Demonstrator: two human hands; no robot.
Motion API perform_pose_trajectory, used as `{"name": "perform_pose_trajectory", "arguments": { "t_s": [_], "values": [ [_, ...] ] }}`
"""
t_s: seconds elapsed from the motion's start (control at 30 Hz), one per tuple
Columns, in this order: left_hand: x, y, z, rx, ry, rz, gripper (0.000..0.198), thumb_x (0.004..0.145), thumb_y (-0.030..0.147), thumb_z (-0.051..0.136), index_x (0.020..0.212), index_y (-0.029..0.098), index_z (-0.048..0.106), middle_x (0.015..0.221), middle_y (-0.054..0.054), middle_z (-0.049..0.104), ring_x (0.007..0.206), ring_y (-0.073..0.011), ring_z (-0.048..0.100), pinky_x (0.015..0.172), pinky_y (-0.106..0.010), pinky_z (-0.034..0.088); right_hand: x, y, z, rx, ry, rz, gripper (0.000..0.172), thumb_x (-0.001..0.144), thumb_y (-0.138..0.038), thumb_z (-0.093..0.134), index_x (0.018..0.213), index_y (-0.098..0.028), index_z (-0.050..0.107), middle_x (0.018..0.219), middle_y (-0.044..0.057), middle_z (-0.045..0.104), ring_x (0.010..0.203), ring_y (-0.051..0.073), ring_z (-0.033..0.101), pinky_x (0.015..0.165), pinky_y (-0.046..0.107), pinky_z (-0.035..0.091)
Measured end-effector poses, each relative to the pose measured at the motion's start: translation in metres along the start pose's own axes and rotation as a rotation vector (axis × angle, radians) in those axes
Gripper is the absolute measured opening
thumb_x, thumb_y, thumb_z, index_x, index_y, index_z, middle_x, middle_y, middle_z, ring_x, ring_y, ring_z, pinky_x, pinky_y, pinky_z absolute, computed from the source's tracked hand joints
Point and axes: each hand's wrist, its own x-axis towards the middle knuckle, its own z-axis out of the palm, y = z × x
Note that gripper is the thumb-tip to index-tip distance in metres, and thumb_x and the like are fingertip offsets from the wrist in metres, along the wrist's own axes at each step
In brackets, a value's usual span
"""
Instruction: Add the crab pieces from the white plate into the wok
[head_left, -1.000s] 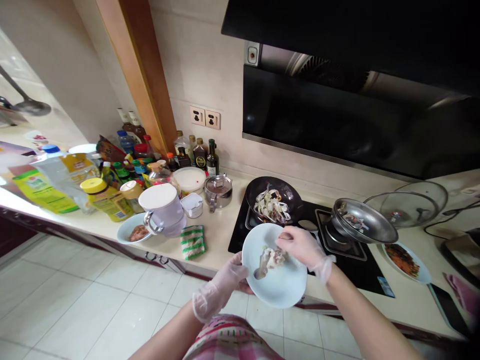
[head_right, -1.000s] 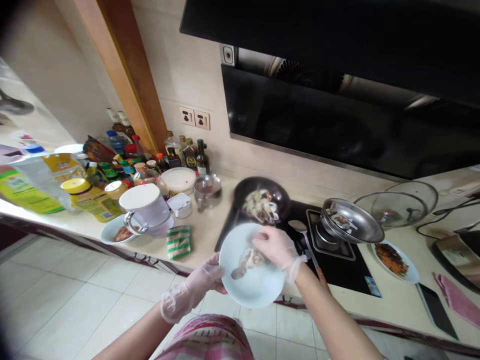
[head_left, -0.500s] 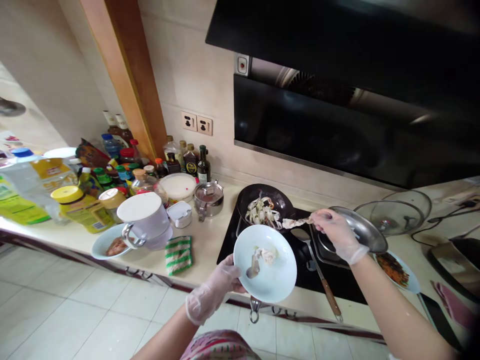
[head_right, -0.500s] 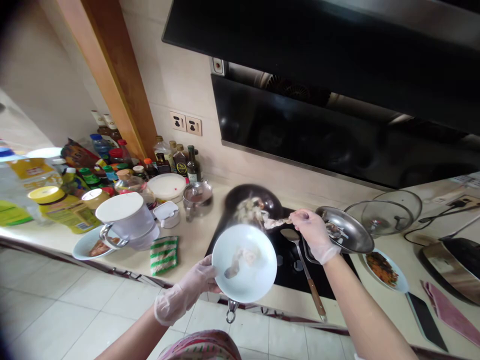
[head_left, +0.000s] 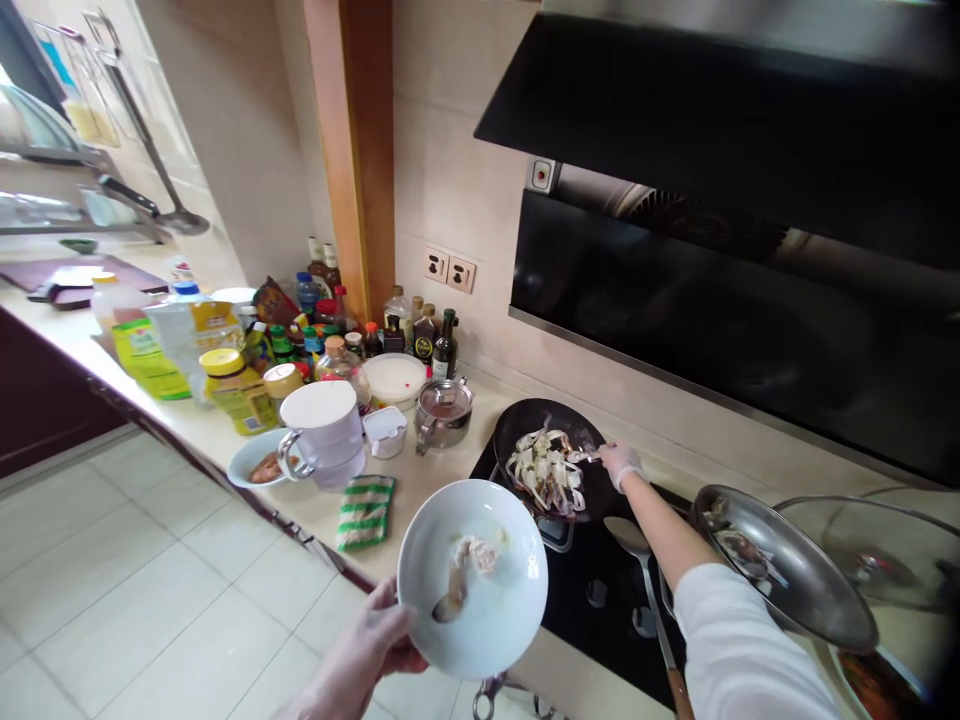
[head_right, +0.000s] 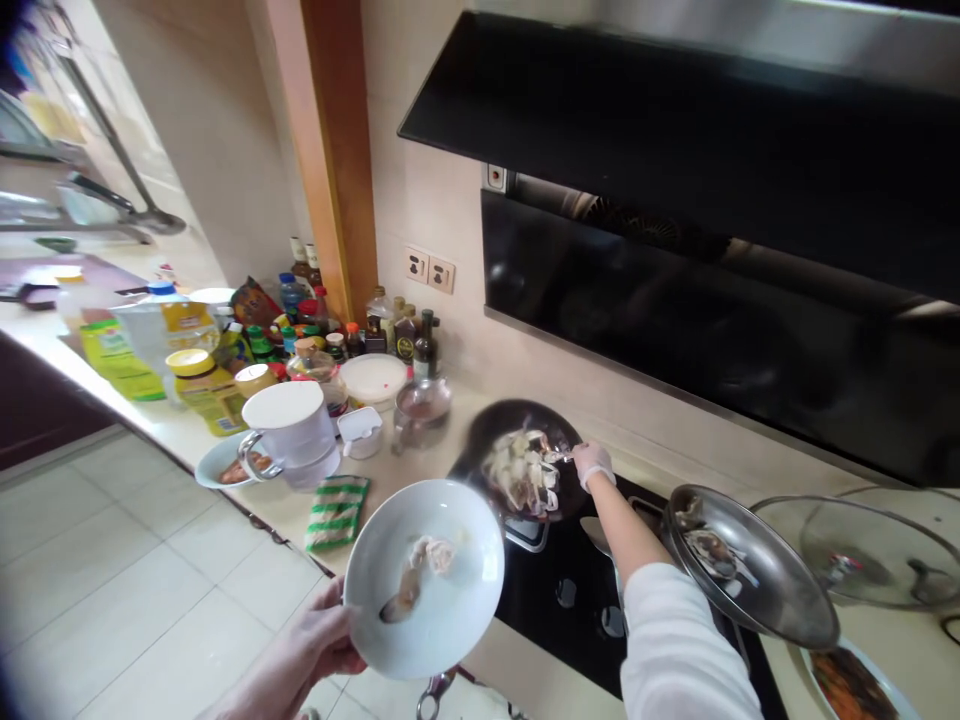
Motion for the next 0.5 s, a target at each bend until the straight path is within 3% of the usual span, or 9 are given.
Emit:
{"name": "perform_pose_trajectory", "arguments": {
  "t_s": [0.1, 0.2, 0.37, 0.5],
  "values": [
    [0.001, -0.003, -0.005, -0.006, 0.046, 0.025, 0.049, 0.057, 0.03, 0.078, 0.102, 0.021, 0.061, 0.063, 0.0, 0.068, 0.053, -0.015, 0.061, 0.055, -0.026, 0.049, -0.002, 0.001, -0.002, -0.072, -0.085, 0.078, 0.028, 0.095, -0.038, 0.058, 0.113, -0.016, 0.063, 0.111, 0.006, 0.065, 0.094, 0.019, 0.065, 0.081, 0.039, 0.055],
    [0.003, 0.002, -0.001, 0.015, 0.043, 0.025, 0.049, 0.057, 0.028, 0.075, 0.103, 0.019, 0.059, 0.063, 0.0, 0.068, 0.053, -0.0139, 0.06, 0.055, -0.026, 0.05, -0.027, 0.002, -0.022, -0.106, -0.121, 0.085, 0.023, 0.094, -0.035, 0.058, 0.106, -0.017, 0.066, 0.104, 0.007, 0.069, 0.092, 0.021, 0.066, 0.082, 0.038, 0.052],
    [0.002, 0.022, 0.015, 0.119, -0.053, 0.051, 0.05, 0.056, 0.024, 0.069, 0.104, 0.016, 0.057, 0.069, 0.0, 0.071, 0.057, -0.0152, 0.064, 0.059, -0.028, 0.054, -0.131, -0.001, -0.065, -0.069, -0.117, -0.046, 0.024, 0.092, -0.038, 0.053, 0.108, -0.027, 0.068, 0.102, 0.002, 0.074, 0.094, 0.022, 0.067, 0.077, 0.031, 0.047],
    [0.0, 0.033, 0.025, 0.175, -0.141, 0.042, 0.048, 0.057, 0.026, 0.071, 0.101, 0.016, 0.058, 0.069, 0.0, 0.071, 0.054, -0.0145, 0.063, 0.057, -0.027, 0.053, -0.219, -0.016, -0.069, -0.04, -0.083, -0.309, 0.025, 0.093, -0.039, 0.048, 0.1, -0.026, 0.068, 0.093, 0.002, 0.073, 0.078, 0.02, 0.067, 0.068, 0.03, 0.047]
  ]
}}
